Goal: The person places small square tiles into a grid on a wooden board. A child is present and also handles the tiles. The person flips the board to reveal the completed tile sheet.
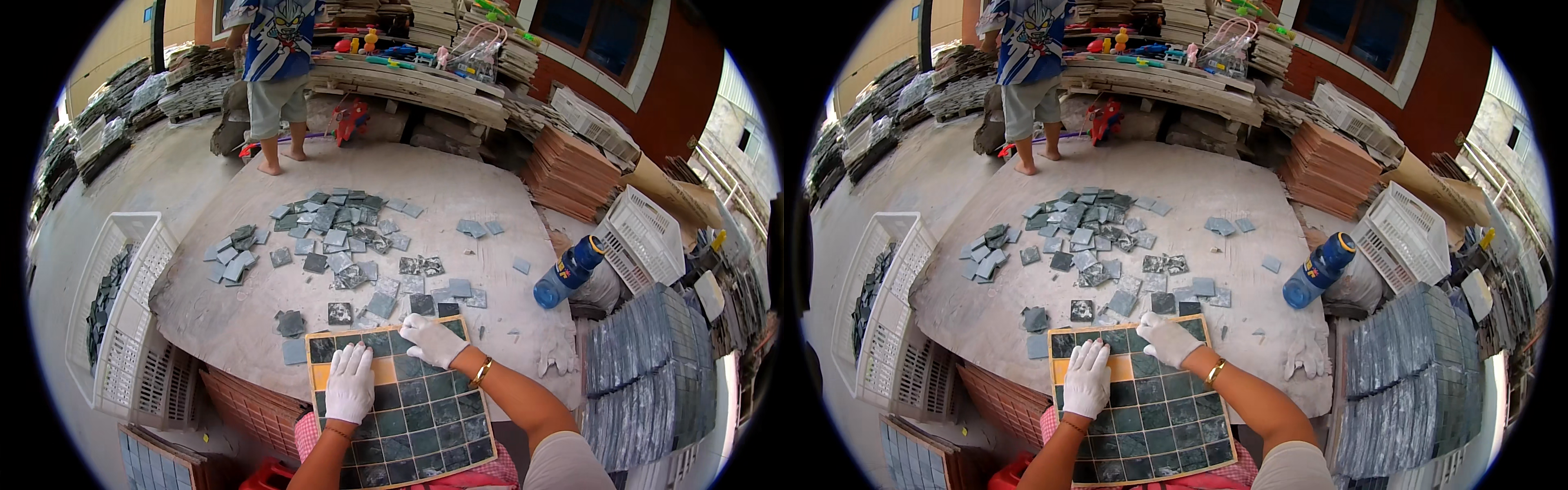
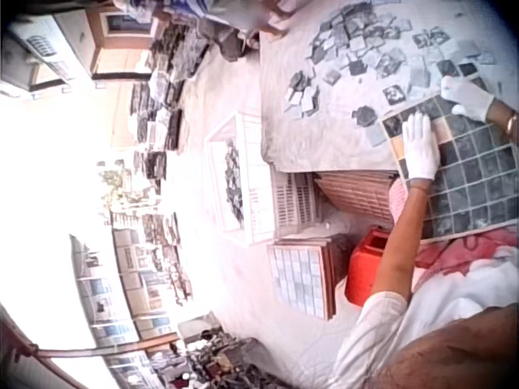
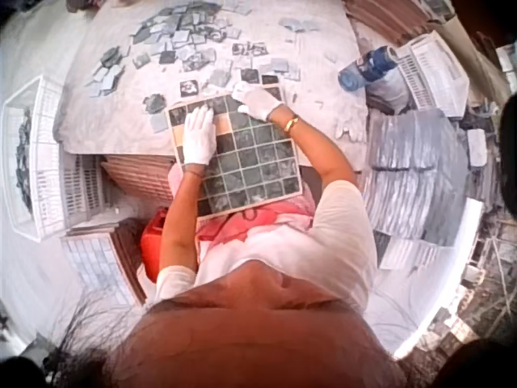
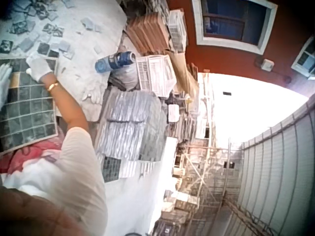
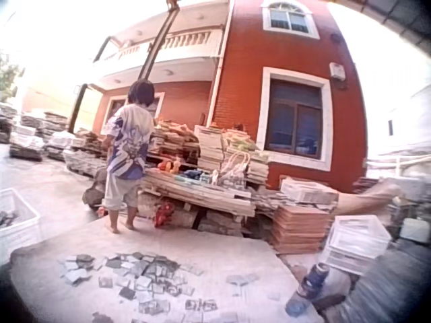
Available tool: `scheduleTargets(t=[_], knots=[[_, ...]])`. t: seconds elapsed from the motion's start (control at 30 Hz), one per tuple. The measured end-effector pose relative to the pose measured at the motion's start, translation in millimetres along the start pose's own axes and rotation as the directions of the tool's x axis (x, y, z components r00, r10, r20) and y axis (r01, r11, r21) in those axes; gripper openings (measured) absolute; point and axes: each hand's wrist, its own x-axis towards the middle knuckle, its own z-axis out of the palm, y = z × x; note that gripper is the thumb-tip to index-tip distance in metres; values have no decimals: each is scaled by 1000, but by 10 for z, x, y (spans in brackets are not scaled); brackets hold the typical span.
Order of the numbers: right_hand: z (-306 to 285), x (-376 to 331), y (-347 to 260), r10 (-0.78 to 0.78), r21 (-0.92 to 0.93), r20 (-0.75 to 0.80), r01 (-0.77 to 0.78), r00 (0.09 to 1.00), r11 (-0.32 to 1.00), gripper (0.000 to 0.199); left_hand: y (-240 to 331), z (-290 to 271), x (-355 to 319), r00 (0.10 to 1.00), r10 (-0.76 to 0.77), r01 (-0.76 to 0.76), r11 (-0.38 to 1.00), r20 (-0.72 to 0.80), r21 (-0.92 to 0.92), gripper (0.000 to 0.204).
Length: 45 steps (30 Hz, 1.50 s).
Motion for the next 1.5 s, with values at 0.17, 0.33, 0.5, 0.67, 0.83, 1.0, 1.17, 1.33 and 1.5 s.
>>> scheduleTargets(t=[0.17,0.33,0.5,0.67,0.83,1.0,1.17,1.33,1.5], knots=[[-343,168,151,152,68,66,-156,986,985,32,-20,-25,-17,1000,-2,1,1000,18,8,38],[-261,-6,1281,397,-289,-331,-492,856,821,40,31,6,25,999,7,-6,1000,33,-11,38],[-419,-109,1574,267,-224,-172,-302,948,927,36,50,-34,37,999,20,-19,1000,26,-7,38],[-578,-19,1249,676,651,-73,-479,733,589,33,22,-67,12,1000,-10,11,1000,17,-28,35],[-621,-28,882,545,820,-53,-275,837,502,36,31,-50,33,1000,8,-8,1000,-10,-15,32],[-548,67,339,426,722,31,-315,904,616,39,-4,-67,-13,969,-198,151,950,-151,-273,34],[-152,180,-318,215,507,87,-230,973,831,31,-201,-58,-148,838,-470,230,766,-278,-601,36],[231,71,-406,31,182,-42,-23,999,983,28,-226,-264,-544,741,-610,277,660,-282,-698,34],[384,-129,-586,52,77,-145,-41,988,996,41,-85,-517,-1127,838,-502,354,798,-213,-488,32]])
